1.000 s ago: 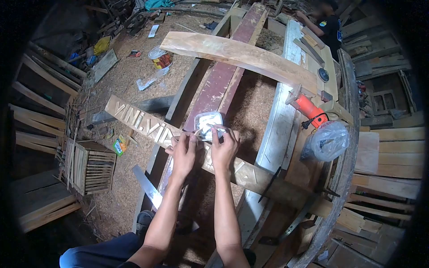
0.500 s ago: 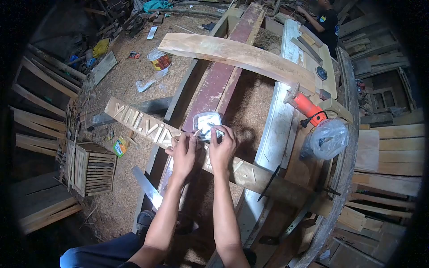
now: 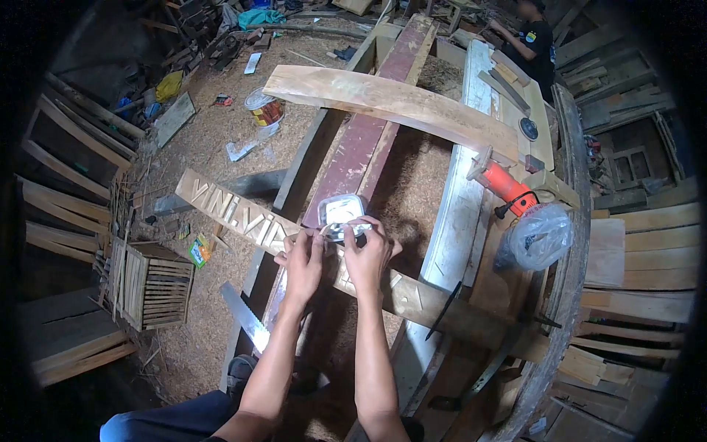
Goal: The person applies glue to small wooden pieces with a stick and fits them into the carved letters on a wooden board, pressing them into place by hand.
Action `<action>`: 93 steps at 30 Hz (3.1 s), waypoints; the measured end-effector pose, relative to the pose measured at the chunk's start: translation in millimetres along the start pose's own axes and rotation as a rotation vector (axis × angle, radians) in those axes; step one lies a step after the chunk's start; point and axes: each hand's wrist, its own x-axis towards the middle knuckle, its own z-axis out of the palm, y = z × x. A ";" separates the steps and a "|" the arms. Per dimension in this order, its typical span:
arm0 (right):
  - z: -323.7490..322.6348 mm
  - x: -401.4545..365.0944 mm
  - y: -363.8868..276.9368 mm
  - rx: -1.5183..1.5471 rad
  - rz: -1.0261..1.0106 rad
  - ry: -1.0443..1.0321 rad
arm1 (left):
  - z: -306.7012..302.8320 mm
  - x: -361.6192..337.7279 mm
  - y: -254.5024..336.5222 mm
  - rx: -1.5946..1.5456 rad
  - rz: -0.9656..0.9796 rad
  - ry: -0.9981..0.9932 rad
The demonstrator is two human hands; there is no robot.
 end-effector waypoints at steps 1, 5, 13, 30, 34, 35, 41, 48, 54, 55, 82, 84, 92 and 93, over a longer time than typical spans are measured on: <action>-0.7 -0.2 -1.6 0.004 0.014 0.017 | -0.3 0.0 0.6 -0.002 -0.008 -0.006; -6.2 1.8 -4.4 0.052 -0.011 0.101 | -0.2 1.8 -1.7 -0.041 -0.021 -0.023; -8.2 2.4 7.1 0.350 -0.031 0.171 | -3.3 -1.2 7.1 -0.051 0.030 0.033; -126.2 -43.8 -51.3 0.537 0.031 0.315 | -26.2 -54.6 82.9 -0.896 0.023 -0.179; -173.4 -62.7 -79.3 0.626 -0.005 0.365 | -45.2 -84.6 111.9 -1.020 0.038 -0.309; -183.7 -65.3 -88.8 0.633 -0.048 0.401 | -51.9 -91.6 120.3 -0.982 0.095 -0.312; -240.2 -74.6 -136.0 0.785 -0.204 0.505 | -86.8 -143.6 195.6 -0.985 0.252 -0.396; -302.8 -100.1 -187.8 0.973 -0.456 0.555 | -111.7 -214.6 258.2 -0.797 0.419 -0.467; -309.1 -121.7 -176.8 0.923 -0.471 0.724 | -144.7 -245.6 268.8 -0.591 0.407 -0.585; -308.7 -121.7 -174.6 0.925 -0.475 0.726 | -146.9 -247.0 268.6 -0.554 0.413 -0.618; -258.6 -154.3 -153.5 0.856 -0.467 0.453 | -163.8 -218.6 191.2 -0.628 0.331 -0.799; -259.4 -153.2 -153.7 0.908 -0.460 0.482 | -161.1 -221.0 194.3 -0.611 0.364 -0.760; -261.6 -152.0 -144.6 0.939 -0.408 0.421 | -160.0 -219.8 200.3 -0.538 0.468 -0.709; -261.1 -152.0 -144.1 0.932 -0.405 0.418 | -160.7 -220.5 201.6 -0.550 0.438 -0.726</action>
